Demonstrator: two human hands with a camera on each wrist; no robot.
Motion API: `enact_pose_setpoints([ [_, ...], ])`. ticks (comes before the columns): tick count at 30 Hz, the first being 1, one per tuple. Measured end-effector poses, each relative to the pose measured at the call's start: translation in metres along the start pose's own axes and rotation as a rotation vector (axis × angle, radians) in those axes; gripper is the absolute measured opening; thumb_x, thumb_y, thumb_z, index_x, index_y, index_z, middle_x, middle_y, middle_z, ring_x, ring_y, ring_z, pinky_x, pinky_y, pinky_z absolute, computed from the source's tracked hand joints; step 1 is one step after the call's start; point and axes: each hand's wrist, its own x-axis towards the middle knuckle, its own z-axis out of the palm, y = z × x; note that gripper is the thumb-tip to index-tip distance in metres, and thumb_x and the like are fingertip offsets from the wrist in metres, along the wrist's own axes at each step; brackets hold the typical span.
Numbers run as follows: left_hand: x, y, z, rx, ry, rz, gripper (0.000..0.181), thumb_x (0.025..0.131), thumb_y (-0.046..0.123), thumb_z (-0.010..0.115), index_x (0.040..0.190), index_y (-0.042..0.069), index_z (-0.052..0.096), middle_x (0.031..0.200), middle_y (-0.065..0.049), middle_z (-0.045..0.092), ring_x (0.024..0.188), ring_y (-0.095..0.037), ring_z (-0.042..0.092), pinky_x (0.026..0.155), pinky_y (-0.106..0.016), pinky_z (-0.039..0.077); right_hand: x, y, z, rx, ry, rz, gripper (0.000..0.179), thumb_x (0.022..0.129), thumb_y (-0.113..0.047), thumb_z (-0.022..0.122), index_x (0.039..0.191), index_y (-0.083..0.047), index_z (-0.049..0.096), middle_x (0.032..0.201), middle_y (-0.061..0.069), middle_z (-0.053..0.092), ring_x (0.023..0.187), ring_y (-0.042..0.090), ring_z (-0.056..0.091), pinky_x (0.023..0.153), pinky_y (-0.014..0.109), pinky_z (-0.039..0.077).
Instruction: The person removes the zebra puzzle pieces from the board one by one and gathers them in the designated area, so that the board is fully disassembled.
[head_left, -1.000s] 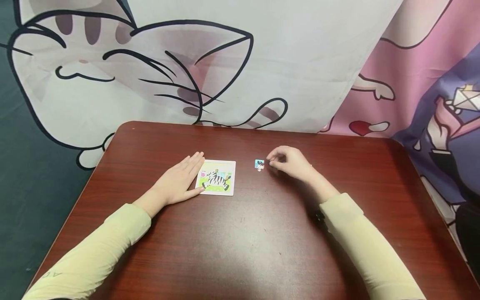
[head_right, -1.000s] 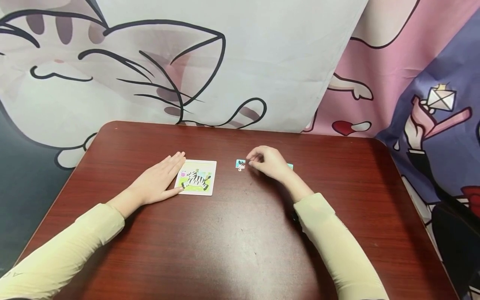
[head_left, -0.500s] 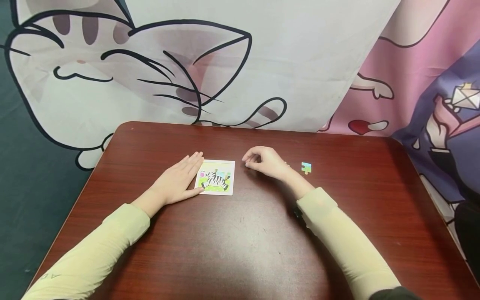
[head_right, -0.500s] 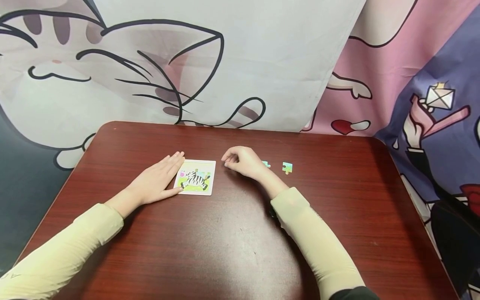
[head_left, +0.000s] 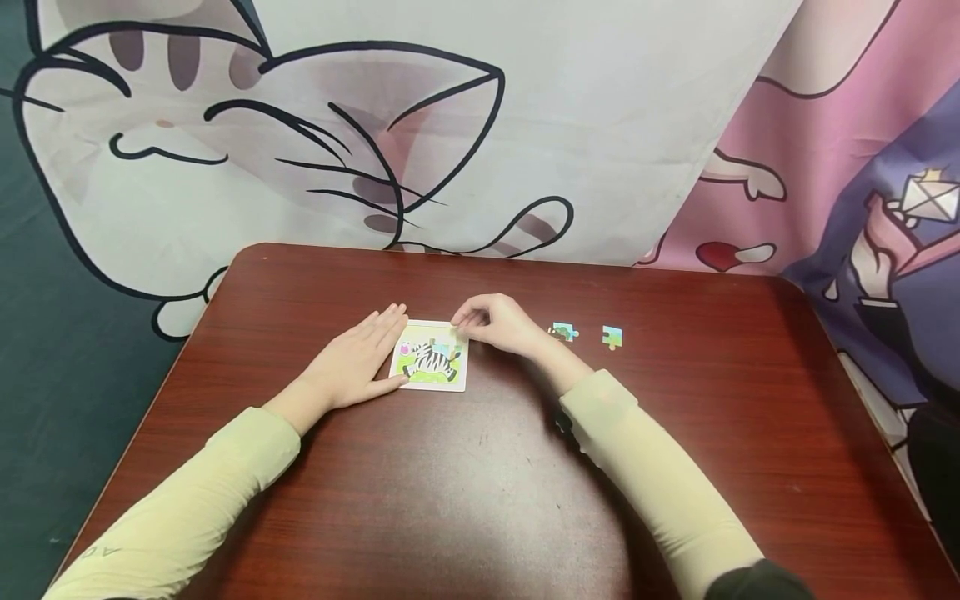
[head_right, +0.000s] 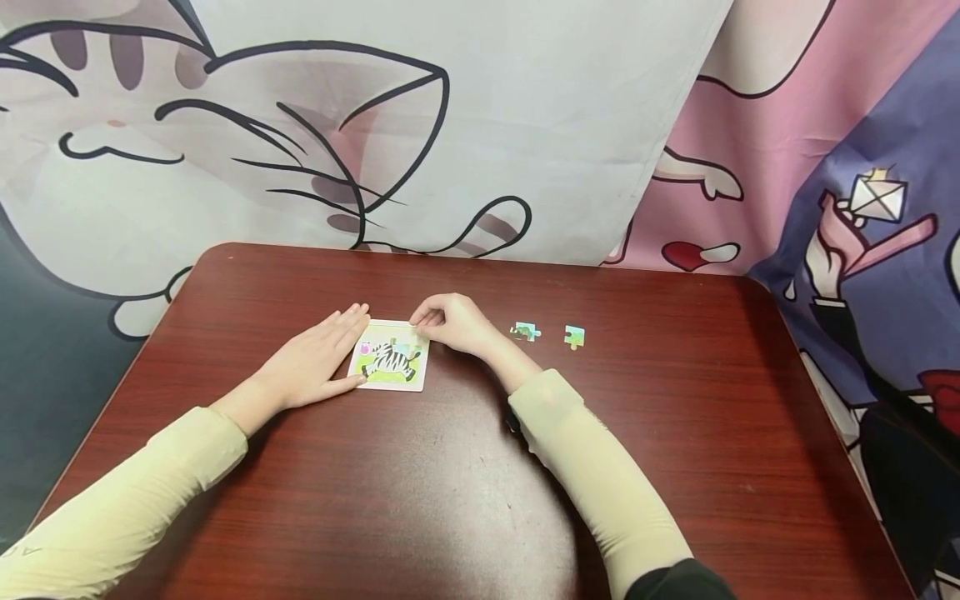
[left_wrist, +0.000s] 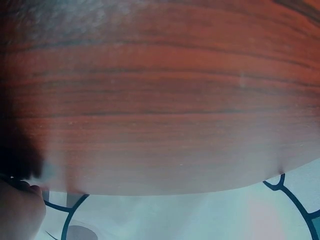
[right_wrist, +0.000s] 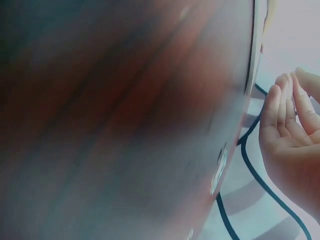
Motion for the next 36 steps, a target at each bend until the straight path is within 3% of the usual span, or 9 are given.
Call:
enact_pose_setpoints([
  [5, 0.0, -0.001, 0.002, -0.004, 0.009, 0.004, 0.095, 0.1, 0.056, 0.061, 0.164, -0.007, 0.029, 0.174, -0.023, 0.026, 0.163, -0.037, 0.026, 0.133, -0.052, 0.029, 0.008, -0.003, 0.009, 0.003, -0.012, -0.018, 0.015, 0.092, -0.001, 0.076, 0.106, 0.0, 0.079, 0.097, 0.014, 0.079, 0.083, 0.012, 0.069, 0.081, 0.019, 0.058],
  [14, 0.0, 0.0, 0.001, -0.001, -0.031, -0.018, 0.095, 0.102, 0.057, 0.058, 0.165, -0.006, 0.025, 0.176, -0.022, 0.022, 0.165, -0.035, 0.022, 0.135, -0.05, 0.025, 0.019, -0.014, 0.025, -0.053, -0.071, -0.036, 0.012, 0.093, -0.002, 0.077, 0.105, 0.0, 0.078, 0.099, 0.014, 0.08, 0.087, 0.016, 0.072, 0.079, 0.015, 0.058],
  [26, 0.001, -0.001, 0.002, 0.023, -0.014, 0.001, 0.096, 0.102, 0.057, 0.058, 0.165, -0.008, 0.026, 0.175, -0.024, 0.022, 0.165, -0.036, 0.023, 0.135, -0.049, 0.024, 0.028, -0.025, 0.039, -0.082, -0.127, -0.039, 0.014, 0.091, -0.001, 0.077, 0.105, 0.0, 0.078, 0.095, 0.012, 0.079, 0.084, 0.013, 0.071, 0.078, 0.013, 0.056],
  [36, 0.001, -0.001, 0.003, 0.026, -0.007, 0.007, 0.096, 0.101, 0.057, 0.058, 0.164, -0.009, 0.027, 0.175, -0.025, 0.023, 0.164, -0.037, 0.024, 0.135, -0.05, 0.024, 0.034, -0.03, 0.046, -0.218, -0.158, -0.047, 0.011, 0.091, 0.0, 0.077, 0.102, -0.002, 0.077, 0.094, 0.011, 0.079, 0.085, 0.015, 0.073, 0.077, 0.013, 0.055],
])
